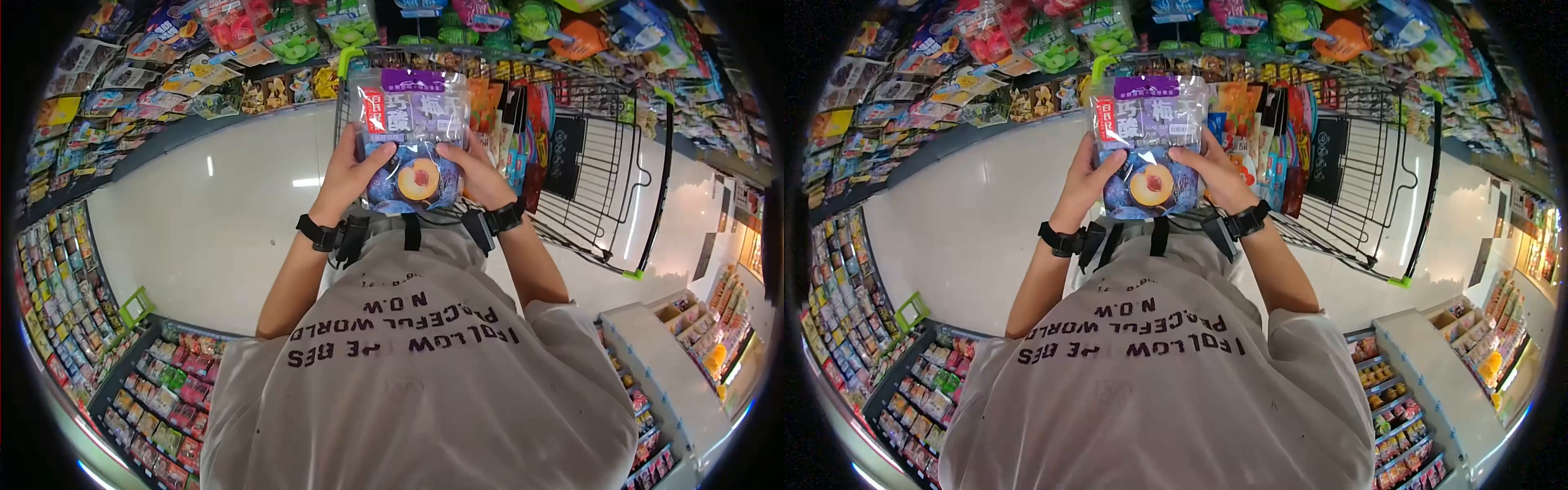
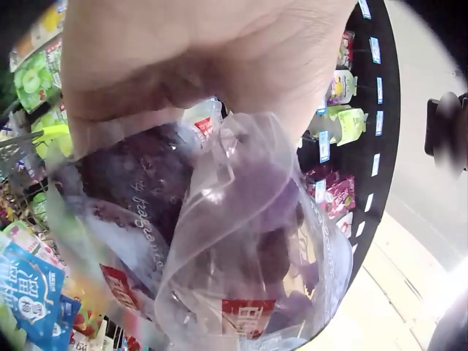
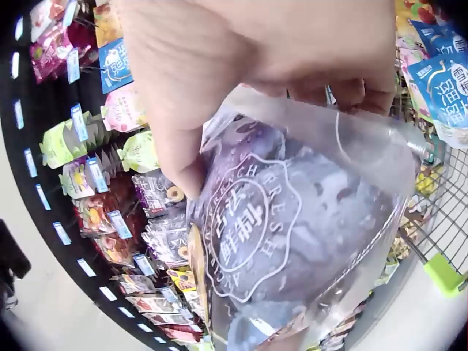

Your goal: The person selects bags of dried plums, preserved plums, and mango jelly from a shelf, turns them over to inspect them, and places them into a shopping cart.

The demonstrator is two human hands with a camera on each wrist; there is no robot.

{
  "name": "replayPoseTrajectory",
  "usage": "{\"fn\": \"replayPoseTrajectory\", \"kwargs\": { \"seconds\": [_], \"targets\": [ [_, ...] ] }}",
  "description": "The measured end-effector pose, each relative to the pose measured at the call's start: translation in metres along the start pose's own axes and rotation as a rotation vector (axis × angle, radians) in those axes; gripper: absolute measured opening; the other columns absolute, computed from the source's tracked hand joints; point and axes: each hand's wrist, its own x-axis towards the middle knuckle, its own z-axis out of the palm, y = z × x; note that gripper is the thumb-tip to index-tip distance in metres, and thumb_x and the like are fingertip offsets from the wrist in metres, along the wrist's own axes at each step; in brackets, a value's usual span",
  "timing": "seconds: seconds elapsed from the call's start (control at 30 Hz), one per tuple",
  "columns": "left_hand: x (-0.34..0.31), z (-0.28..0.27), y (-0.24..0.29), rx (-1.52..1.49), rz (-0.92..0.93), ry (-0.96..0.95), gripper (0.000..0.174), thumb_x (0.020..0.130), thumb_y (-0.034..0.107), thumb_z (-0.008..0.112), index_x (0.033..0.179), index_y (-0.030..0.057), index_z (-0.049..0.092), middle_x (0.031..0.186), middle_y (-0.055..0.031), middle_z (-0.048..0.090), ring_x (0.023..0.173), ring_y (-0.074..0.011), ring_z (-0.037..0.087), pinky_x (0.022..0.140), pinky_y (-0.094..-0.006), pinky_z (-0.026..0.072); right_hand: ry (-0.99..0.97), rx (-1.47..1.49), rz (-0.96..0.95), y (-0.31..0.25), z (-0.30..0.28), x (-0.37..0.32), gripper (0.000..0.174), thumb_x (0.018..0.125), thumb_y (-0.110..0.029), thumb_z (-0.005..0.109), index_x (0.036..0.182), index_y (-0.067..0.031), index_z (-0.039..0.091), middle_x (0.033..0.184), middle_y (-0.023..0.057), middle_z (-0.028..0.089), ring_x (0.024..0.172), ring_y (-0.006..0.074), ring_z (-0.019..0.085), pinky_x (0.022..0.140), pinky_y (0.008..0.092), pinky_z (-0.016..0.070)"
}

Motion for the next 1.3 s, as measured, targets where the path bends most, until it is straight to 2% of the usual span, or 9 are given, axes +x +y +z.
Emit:
{"fn": "replayPoseTrajectory", "kwargs": {
  "seconds": [0.23,0.33,0.6,0.77,0.83,0.93,1.0,1.2,1.3],
  "targets": [
    [-0.03,0.037,-0.017,-0.183,-0.253,0.129,0.052,0.089,0.023,0.068,0.129,0.0011,0.043,0.119,-0.008,0.056,0.108,-0.0131,0.052,0.092,-0.0276,0.0424,0.07,-0.031,0.077,0.002,-0.023,-0.027,0.069,0.082,-0.016,0.073,0.138,-0.0008,0.036,0.124,0.0104,0.056,0.112,0.0176,0.054,0.096,0.0303,0.0436],
    [-0.033,0.035,-0.03,-0.105,-0.249,0.131,0.059,0.091,0.03,0.063,0.139,0.0046,0.038,0.123,-0.0057,0.054,0.109,-0.0125,0.052,0.094,-0.0268,0.0421,0.036,-0.08,0.044,0.006,-0.029,-0.023,0.07,0.082,-0.017,0.074,0.138,-0.0004,0.036,0.124,0.0103,0.055,0.112,0.0172,0.054,0.096,0.0303,0.0432],
    [-0.04,0.044,-0.026,-0.197,-0.043,0.223,0.045,0.089,0.017,0.065,0.126,0.0024,0.046,0.117,-0.0057,0.058,0.108,-0.0133,0.054,0.095,-0.0284,0.0411,-0.147,-0.251,-0.049,-0.036,-0.015,-0.039,0.066,0.082,-0.013,0.073,0.138,-0.0026,0.039,0.128,0.0049,0.053,0.114,0.0138,0.051,0.097,0.0286,0.0411],
    [-0.046,0.055,-0.015,-0.196,-0.052,0.291,0.042,0.089,0.019,0.066,0.123,0.0026,0.048,0.111,-0.0051,0.06,0.101,-0.0114,0.056,0.089,-0.0267,0.0438,-0.152,-0.311,-0.027,-0.042,-0.016,-0.042,0.066,0.087,-0.022,0.07,0.14,-0.0016,0.036,0.129,0.0073,0.052,0.116,0.0155,0.05,0.099,0.0292,0.0395],
    [-0.05,0.058,-0.007,-0.223,-0.045,0.301,0.039,0.09,0.019,0.066,0.121,0.0025,0.05,0.105,-0.0038,0.062,0.094,-0.009,0.057,0.083,-0.0241,0.0461,-0.258,-0.486,0.0,-0.059,-0.01,-0.048,0.071,0.088,-0.031,0.068,0.141,0.0005,0.032,0.132,0.0103,0.05,0.12,0.0174,0.047,0.102,0.0303,0.037],
    [-0.06,0.06,0.004,-0.103,-0.031,0.335,0.033,0.094,0.021,0.058,0.121,0.0024,0.052,0.108,-0.0044,0.06,0.096,-0.0095,0.056,0.085,-0.025,0.0454,-0.364,-0.467,-0.034,-0.066,-0.007,-0.052,0.078,0.087,-0.036,0.068,0.141,0.0035,0.028,0.134,0.0133,0.047,0.123,0.0189,0.045,0.104,0.0314,0.0353],
    [-0.063,0.063,0.014,-0.161,0.017,0.369,0.035,0.091,0.018,0.063,0.119,0.0017,0.052,0.101,-0.0031,0.063,0.088,-0.007,0.058,0.077,-0.0224,0.0472,-0.385,-0.486,-0.021,-0.066,-0.007,-0.052,0.083,0.086,-0.036,0.069,0.142,0.0059,0.024,0.136,0.0156,0.044,0.125,0.0202,0.043,0.105,0.0319,0.0337],
    [-0.075,0.06,0.044,-0.21,0.097,0.37,0.034,0.094,0.02,0.057,0.123,0.002,0.05,0.11,-0.0045,0.06,0.096,-0.0083,0.055,0.085,-0.0242,0.044,-0.371,-0.408,-0.082,-0.061,0.003,-0.056,0.08,0.088,-0.029,0.068,0.144,0.004,0.022,0.138,0.013,0.043,0.124,0.0186,0.044,0.105,0.0314,0.0331],
    [-0.081,0.056,0.048,-0.2,0.129,0.362,0.042,0.097,0.028,0.051,0.128,0.0009,0.047,0.115,-0.0062,0.058,0.104,-0.0115,0.054,0.091,-0.0269,0.0426,-0.398,-0.318,-0.165,-0.075,0.02,-0.069,0.072,0.088,-0.014,0.067,0.145,0.0001,0.024,0.134,0.0089,0.047,0.12,0.0156,0.046,0.102,0.031,0.0374]
  ]
}}
